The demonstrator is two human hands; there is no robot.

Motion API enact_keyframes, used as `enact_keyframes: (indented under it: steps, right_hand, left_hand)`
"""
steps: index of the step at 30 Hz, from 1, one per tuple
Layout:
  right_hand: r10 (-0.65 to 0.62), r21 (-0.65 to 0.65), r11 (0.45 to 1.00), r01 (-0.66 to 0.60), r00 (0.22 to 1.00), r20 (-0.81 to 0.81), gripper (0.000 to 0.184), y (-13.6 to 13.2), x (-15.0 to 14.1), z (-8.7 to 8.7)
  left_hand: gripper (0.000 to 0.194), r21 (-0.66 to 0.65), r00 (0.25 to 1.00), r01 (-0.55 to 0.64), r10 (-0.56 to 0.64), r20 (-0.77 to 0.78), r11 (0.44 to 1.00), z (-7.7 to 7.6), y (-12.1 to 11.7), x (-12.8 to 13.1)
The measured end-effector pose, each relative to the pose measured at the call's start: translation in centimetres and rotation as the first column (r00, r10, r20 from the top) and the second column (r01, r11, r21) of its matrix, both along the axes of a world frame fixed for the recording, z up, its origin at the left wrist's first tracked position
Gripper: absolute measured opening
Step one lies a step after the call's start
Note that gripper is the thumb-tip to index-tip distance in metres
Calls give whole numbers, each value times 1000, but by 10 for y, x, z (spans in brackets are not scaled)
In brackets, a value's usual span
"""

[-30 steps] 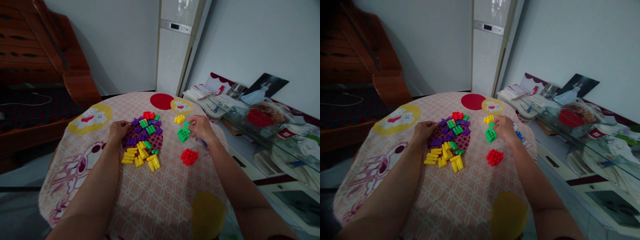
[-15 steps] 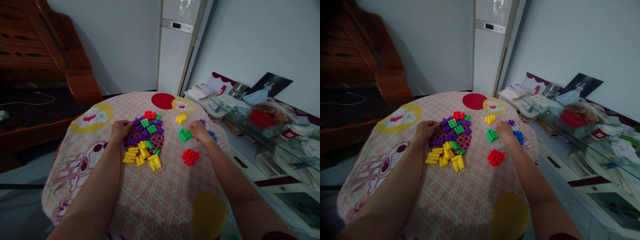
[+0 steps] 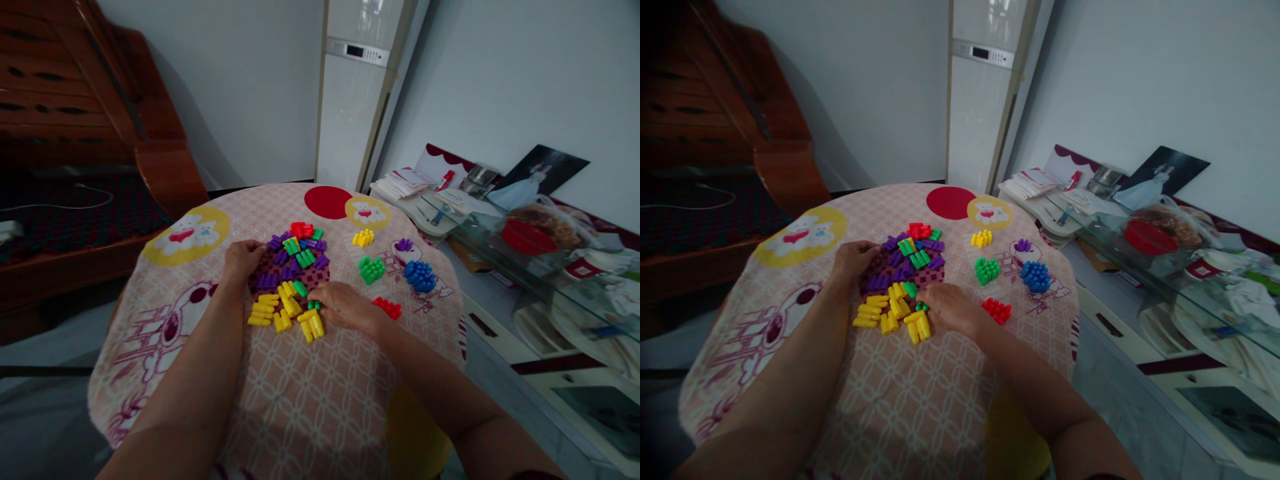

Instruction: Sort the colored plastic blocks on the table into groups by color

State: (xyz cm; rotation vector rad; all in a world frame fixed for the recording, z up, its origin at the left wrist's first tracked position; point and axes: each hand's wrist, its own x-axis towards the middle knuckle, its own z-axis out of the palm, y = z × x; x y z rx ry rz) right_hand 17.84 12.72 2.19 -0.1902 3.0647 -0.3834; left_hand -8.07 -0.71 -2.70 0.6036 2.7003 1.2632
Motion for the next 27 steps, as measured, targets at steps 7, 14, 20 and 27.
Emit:
enact_keyframes:
  steps: [7,14,20,27]
  right_hand:
    - [-235,-73,971,226,962,-142,12,16,7,16]
    - [-639,-107,769,631,748,-181,14,53,17,32]
    - [-708,95,683,724,688,-162,21,61,18,30]
    - [-728,213,650,729,678,-99,22,63,12,21]
  left_hand:
    - [34,-3,1000,12,-12,5,1000,-4,1,-3]
    - [31,-20,999,-6,6,-33,1000,1,0,1]
    - [29,19,1000,-8,8,20,1000,2,0,3]
    - [28,48,999,-5,2,51,999,7,1,8]
